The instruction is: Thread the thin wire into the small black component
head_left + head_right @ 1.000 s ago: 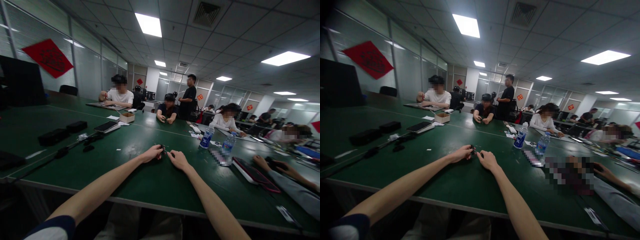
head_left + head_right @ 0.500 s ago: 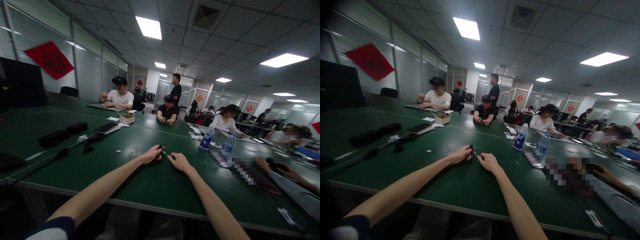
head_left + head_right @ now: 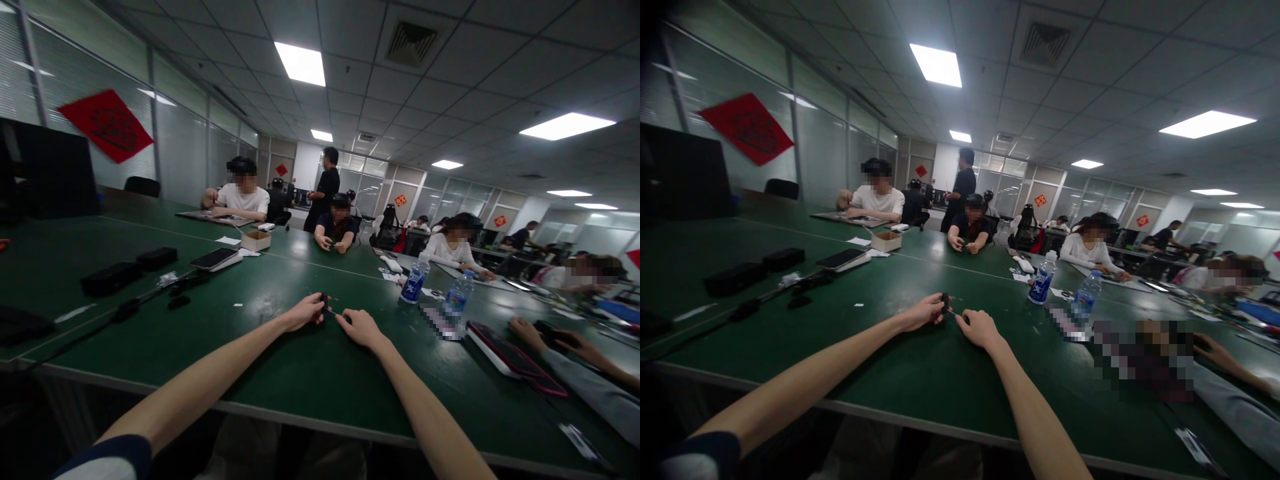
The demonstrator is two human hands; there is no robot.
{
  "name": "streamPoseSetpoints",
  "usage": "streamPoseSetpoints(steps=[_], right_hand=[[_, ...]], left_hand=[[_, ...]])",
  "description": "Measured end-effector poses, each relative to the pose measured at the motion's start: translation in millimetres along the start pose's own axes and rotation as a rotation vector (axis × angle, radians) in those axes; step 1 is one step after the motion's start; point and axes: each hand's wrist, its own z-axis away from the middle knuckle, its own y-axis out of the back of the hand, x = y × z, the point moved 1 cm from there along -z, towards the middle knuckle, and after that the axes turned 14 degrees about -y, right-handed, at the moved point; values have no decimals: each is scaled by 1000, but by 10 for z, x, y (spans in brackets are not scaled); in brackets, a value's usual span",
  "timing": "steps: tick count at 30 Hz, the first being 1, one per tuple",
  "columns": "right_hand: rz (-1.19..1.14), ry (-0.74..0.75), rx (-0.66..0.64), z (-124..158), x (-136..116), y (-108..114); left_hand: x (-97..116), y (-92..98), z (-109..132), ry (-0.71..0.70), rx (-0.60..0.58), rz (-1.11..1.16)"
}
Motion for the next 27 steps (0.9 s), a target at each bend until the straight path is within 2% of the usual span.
streamPoseSetpoints(steps=[9,18,22,27], right_hand=[[-4,-23,35,2,-11,1],[61,-33,106,-23,23,-44],[53,-16,90,-17,17,-39],[36,-6,78,-11,8,-24]], left_hand=[[65,-33,36,19,-31,-28],[108,-63,65,-45,-70,-160],[109,-91,69,-76,-123,-271],[128,-94,79,-92,-150,-298]])
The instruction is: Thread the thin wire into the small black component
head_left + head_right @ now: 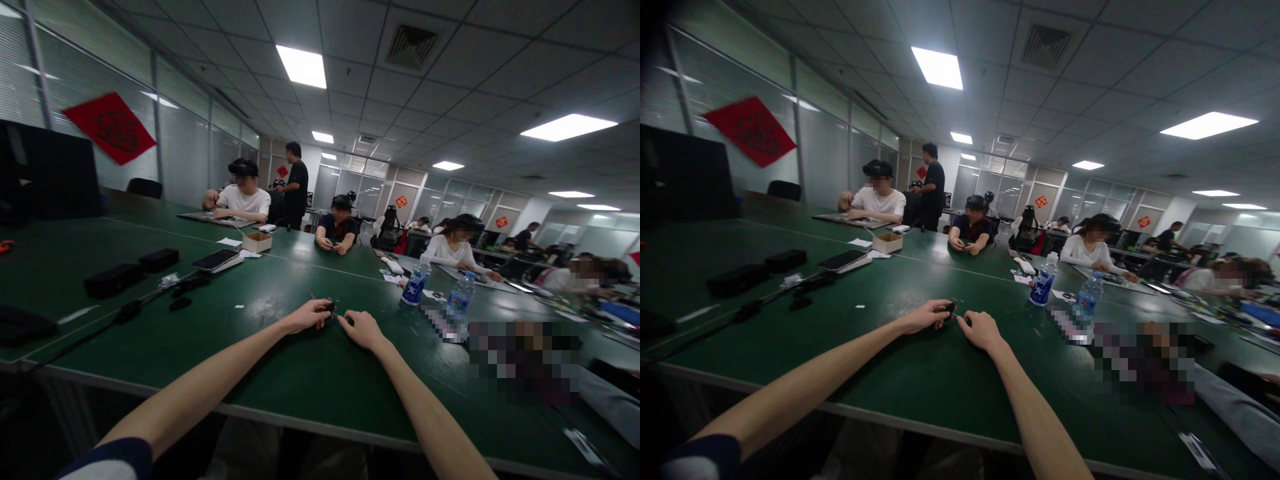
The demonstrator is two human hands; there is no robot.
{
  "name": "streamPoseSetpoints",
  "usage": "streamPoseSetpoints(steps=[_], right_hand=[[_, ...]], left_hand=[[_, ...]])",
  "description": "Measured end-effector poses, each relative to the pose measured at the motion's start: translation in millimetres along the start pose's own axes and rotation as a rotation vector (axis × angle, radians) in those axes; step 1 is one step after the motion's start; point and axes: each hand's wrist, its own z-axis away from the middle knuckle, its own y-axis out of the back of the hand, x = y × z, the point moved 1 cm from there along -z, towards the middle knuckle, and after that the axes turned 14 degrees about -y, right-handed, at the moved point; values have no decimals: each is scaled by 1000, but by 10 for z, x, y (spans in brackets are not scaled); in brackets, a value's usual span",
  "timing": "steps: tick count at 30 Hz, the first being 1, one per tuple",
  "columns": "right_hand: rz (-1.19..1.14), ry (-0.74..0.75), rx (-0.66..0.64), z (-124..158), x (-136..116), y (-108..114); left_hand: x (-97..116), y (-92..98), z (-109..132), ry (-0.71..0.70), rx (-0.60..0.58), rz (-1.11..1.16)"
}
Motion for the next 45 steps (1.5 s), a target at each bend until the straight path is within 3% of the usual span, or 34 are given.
streamPoseSetpoints(steps=[18,30,39,45], right_hand=[[-24,47,3,16,-21,-10],[-42,53,0,37,-29,-12],[-36,29,-23,35,-69,-5],[-60,35,-32,28,-56,7]], left_hand=[[96,13,1,112,-65,175],[-44,32,14,42,-24,115],[-56,25,-34,-30,66,47],[-157,87,-70,27,212,264]])
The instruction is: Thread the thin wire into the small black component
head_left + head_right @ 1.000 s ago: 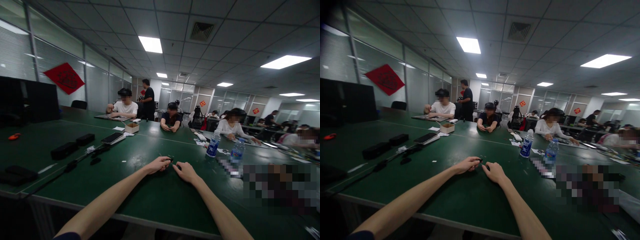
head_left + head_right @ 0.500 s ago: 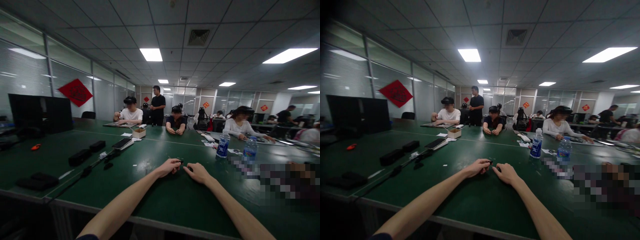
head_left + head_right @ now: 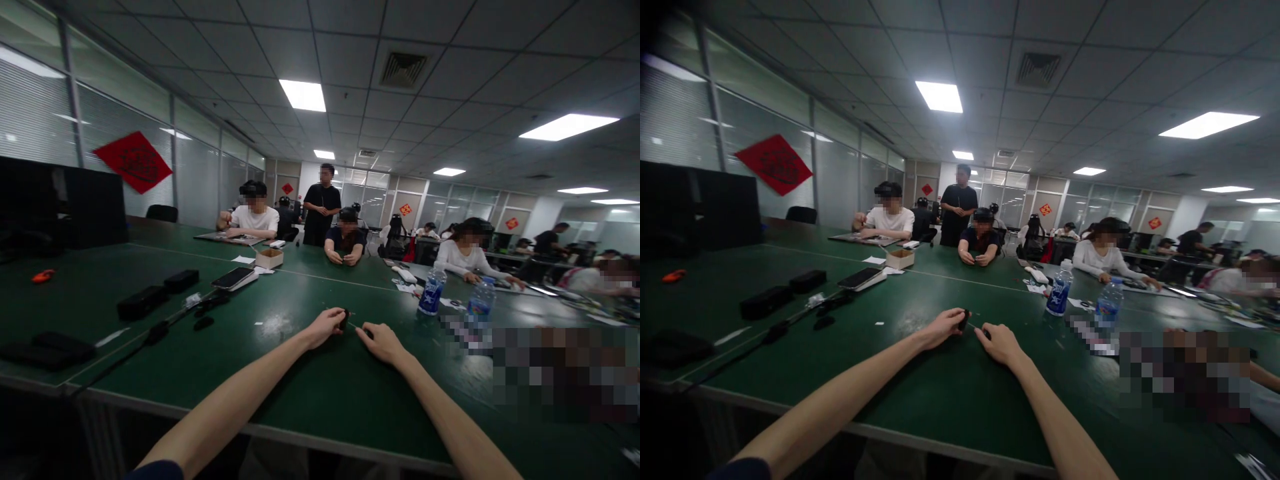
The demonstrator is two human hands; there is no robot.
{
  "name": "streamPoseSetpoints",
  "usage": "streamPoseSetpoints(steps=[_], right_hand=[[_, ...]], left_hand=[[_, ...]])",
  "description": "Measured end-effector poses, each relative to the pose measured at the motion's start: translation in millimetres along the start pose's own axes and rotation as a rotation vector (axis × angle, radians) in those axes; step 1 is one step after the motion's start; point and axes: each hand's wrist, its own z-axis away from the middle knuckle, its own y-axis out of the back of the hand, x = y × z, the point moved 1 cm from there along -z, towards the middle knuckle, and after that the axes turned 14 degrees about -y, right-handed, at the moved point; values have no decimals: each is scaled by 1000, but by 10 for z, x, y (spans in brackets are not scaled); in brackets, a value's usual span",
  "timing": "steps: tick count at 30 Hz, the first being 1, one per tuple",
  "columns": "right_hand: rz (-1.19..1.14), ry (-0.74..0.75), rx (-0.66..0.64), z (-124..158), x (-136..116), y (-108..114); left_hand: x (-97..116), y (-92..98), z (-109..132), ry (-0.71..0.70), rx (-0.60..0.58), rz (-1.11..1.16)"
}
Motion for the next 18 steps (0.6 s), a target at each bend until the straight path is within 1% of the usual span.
streamPoseSetpoints(steps=[4,11,18], right_hand=[[19,11,18,-12,32,-22],[77,9,47,15,26,5],[135,8,-4,31,18,26]], left_hand=[[-72,59,-27,81,49,111],[-102,49,-25,61,55,143],[-63,13,6,49,51,118]])
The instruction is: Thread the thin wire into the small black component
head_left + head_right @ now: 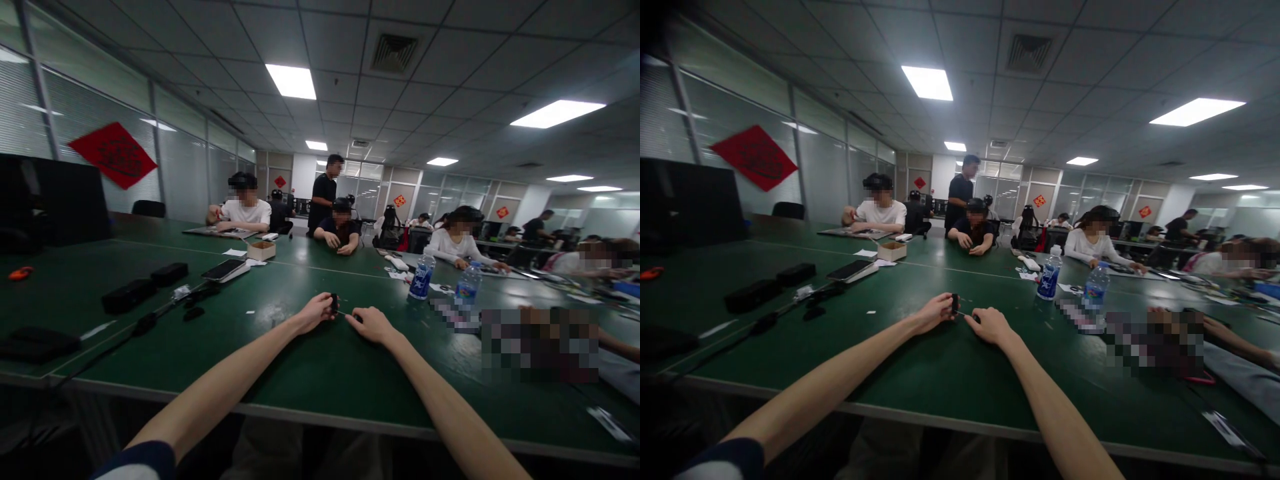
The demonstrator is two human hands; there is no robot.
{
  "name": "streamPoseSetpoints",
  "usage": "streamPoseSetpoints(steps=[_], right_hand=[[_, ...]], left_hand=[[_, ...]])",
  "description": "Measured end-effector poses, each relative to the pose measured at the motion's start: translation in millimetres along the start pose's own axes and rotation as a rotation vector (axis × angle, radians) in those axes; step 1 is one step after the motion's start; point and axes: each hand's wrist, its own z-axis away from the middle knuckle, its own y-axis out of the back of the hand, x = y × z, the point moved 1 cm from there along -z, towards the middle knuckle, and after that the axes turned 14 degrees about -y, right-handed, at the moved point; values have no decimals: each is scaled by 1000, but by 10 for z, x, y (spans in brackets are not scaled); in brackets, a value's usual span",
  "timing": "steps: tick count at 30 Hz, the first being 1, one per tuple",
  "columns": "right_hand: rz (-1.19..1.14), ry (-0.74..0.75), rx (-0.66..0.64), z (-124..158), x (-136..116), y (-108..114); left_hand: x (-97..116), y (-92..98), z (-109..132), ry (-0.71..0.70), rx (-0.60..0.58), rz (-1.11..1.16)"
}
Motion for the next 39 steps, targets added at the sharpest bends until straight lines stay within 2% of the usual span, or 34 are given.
streamPoseSetpoints(steps=[11,26,39], right_hand=[[44,-43,-4,4,-10,0],[22,-40,-7,14,-1,43],[28,-42,-29,-3,43,27]], left_hand=[[66,-40,61,-34,-81,-52],[33,-48,48,-47,32,-84],[67,-59,73,-49,-9,-112]])
